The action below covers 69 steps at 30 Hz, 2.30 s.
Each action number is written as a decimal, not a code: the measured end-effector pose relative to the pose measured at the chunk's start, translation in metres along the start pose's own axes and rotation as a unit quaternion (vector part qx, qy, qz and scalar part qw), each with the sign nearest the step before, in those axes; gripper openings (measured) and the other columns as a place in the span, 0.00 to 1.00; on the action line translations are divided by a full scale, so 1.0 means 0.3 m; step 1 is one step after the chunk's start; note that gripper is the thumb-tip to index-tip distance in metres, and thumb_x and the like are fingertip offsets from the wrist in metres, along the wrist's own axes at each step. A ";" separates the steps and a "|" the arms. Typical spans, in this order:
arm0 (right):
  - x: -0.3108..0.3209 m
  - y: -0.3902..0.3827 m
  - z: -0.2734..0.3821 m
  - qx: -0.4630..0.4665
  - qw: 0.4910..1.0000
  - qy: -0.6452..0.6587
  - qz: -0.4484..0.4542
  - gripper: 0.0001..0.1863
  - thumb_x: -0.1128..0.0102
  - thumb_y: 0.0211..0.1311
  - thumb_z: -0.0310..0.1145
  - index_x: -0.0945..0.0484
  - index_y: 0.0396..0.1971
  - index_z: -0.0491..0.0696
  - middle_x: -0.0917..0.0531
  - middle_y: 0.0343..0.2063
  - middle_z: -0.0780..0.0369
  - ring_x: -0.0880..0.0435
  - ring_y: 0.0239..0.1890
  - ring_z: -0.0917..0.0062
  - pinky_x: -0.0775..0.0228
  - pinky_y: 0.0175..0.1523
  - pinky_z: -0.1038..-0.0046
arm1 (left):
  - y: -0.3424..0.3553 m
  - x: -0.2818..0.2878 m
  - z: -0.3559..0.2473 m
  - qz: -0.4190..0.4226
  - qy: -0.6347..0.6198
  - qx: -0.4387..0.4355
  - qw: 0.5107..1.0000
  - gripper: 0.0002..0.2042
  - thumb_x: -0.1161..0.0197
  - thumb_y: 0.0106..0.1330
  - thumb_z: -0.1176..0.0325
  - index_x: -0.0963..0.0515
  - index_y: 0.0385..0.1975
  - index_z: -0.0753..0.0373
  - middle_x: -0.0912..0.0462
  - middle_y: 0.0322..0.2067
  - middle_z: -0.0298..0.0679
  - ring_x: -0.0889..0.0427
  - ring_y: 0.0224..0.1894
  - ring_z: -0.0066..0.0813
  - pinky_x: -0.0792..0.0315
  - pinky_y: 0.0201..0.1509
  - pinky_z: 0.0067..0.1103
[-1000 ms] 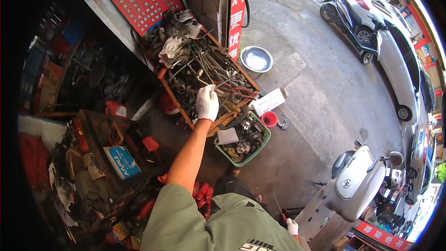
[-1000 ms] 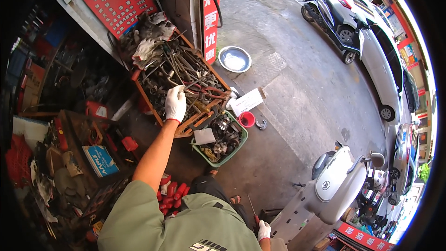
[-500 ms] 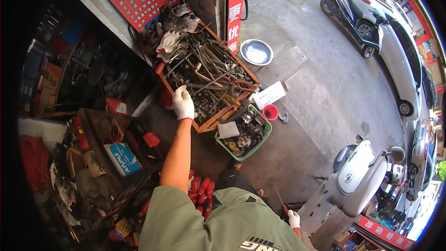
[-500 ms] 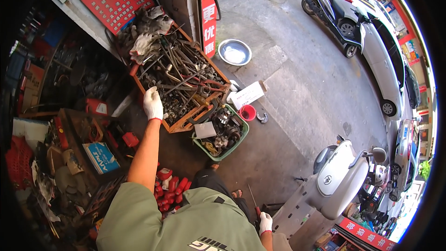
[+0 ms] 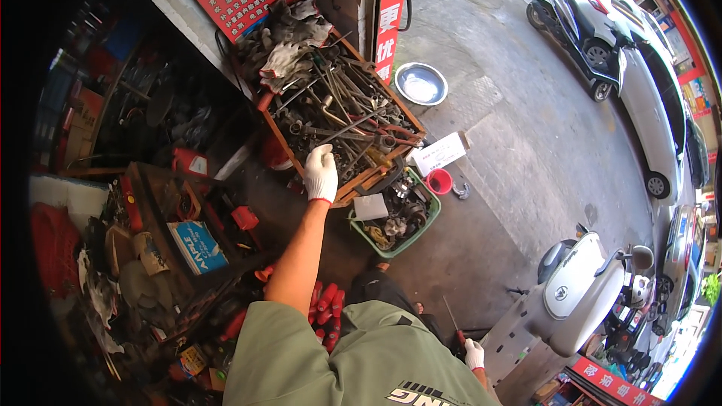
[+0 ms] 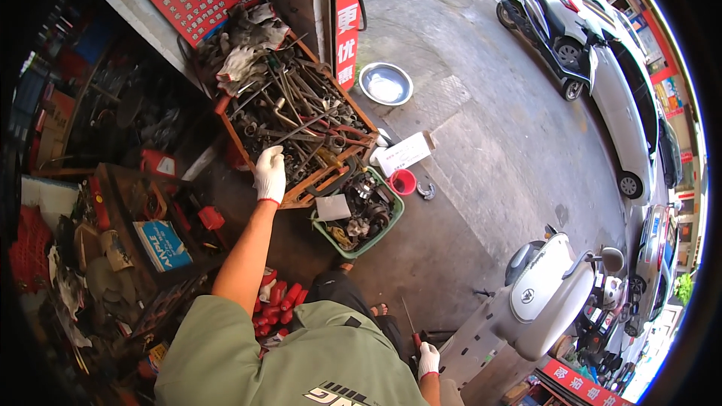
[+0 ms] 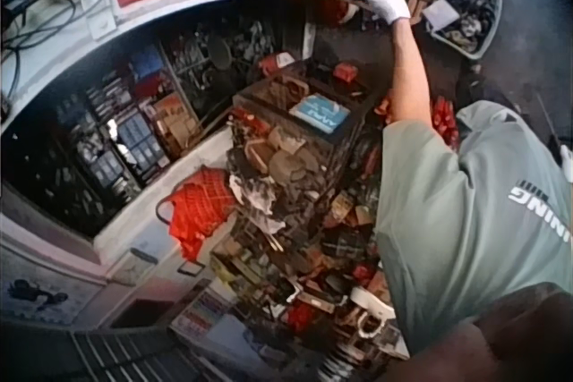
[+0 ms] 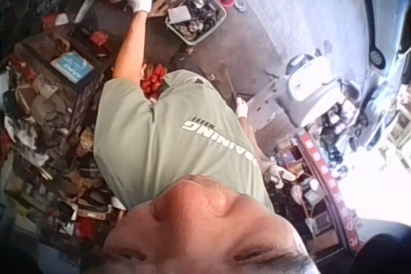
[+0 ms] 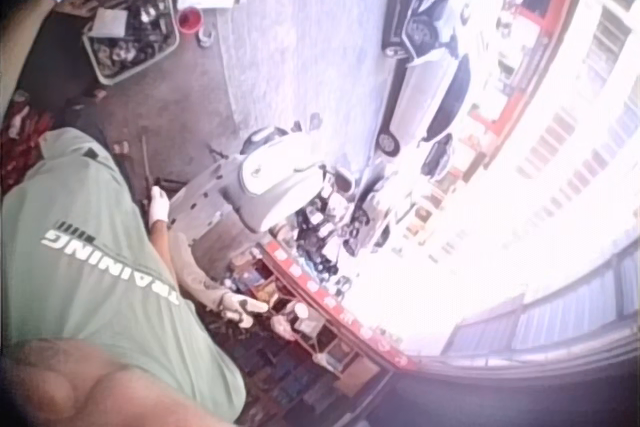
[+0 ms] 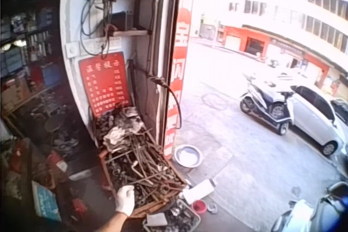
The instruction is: The person handles a headlight unit and a plastic body panel, using a screwdriver to tighten components and an impact driver to secure parts while working on a scooter. They move between the disassembled parts on the ground and the scooter frame, using both hands to align and fasten the pieces.
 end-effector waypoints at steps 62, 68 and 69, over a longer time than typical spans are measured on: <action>-0.896 -0.532 0.069 -0.092 0.958 0.270 -0.023 0.11 0.42 0.59 0.27 0.21 0.40 0.38 0.20 0.30 0.59 0.19 0.32 0.67 0.25 0.38 0.66 | 1.397 0.427 -0.238 0.105 0.156 -0.066 0.980 0.21 0.36 0.58 0.52 0.18 0.35 0.67 0.14 0.34 0.54 0.16 0.41 0.54 0.24 0.46 0.38; -0.941 -0.634 0.133 -0.119 0.960 0.252 -0.026 0.12 0.42 0.60 0.27 0.21 0.42 0.38 0.19 0.34 0.58 0.19 0.35 0.67 0.23 0.39 0.65 | 1.394 0.209 0.051 0.420 0.073 -0.012 0.905 0.16 0.33 0.58 0.63 0.19 0.40 0.69 0.14 0.30 0.43 0.16 0.33 0.32 0.23 0.41 0.29; -0.935 -0.639 0.122 -0.120 0.959 0.256 -0.032 0.12 0.42 0.60 0.27 0.21 0.42 0.38 0.19 0.34 0.58 0.19 0.35 0.67 0.23 0.39 0.65 | 1.328 0.154 0.056 0.477 0.083 -0.002 0.875 0.16 0.31 0.59 0.67 0.21 0.44 0.69 0.16 0.31 0.39 0.18 0.32 0.26 0.23 0.39 0.26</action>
Point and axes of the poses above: each hand's wrist, its own y-axis towards the middle knuckle, its own x-axis out of the back of the hand, z = x × y, the point moved 5 cm from there along y, towards the middle knuckle
